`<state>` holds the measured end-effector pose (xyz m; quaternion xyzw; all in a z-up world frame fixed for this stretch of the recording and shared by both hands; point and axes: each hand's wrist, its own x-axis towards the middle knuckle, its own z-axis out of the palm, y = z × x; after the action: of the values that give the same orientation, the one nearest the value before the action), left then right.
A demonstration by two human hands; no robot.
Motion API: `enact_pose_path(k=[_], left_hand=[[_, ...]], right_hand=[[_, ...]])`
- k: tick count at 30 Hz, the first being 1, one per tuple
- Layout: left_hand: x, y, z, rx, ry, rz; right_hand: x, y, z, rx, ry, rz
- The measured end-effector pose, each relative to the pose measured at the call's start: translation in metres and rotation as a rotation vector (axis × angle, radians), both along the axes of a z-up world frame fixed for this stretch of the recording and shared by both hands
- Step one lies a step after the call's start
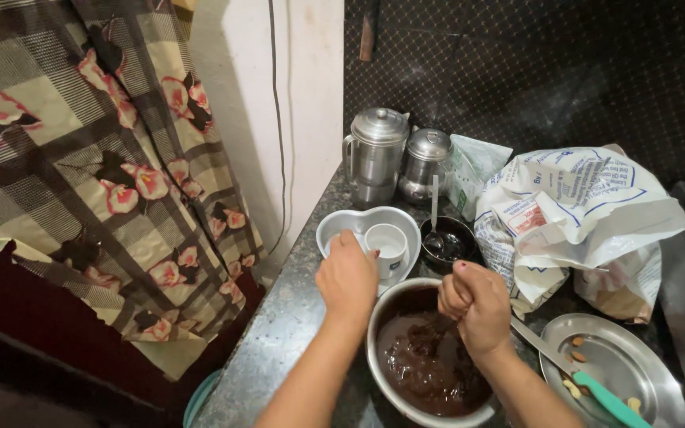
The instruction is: The person mixes chocolate batter in a bowl with a whisk, then uses a knife to chop nuts from a plate and add them to the mixture. They continue stirring the batter with the whisk, occasionally using the knife to scrape the sides of the bowl.
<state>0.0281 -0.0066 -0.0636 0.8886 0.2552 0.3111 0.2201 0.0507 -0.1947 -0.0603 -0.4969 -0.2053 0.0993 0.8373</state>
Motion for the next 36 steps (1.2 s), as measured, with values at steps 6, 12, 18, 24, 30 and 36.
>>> enact_pose_path(k=[6,12,18,24,30,36], left_hand=[[-0.042,-0.036,-0.008,-0.040,0.135,-0.158],[-0.043,-0.036,-0.010,-0.320,0.207,-0.207],[-0.035,-0.024,-0.021,-0.758,0.194,-0.188],[-0.029,-0.020,-0.034,-0.802,0.162,-0.255],[-0.029,-0.021,-0.036,-0.795,0.086,-0.301],[-0.027,-0.020,-0.036,-0.765,0.120,-0.296]], right_hand=[[-0.007,-0.005,-0.005,0.070,-0.046,-0.146],[0.001,0.038,0.002,-0.118,-0.206,-0.178],[-0.044,0.034,-0.016,0.016,-0.069,0.131],[-0.067,-0.049,-0.035,-0.243,-0.044,0.202],[-0.011,-0.055,-0.018,-0.164,-0.151,0.012],[0.035,0.020,-0.002,-0.012,-0.080,-0.007]])
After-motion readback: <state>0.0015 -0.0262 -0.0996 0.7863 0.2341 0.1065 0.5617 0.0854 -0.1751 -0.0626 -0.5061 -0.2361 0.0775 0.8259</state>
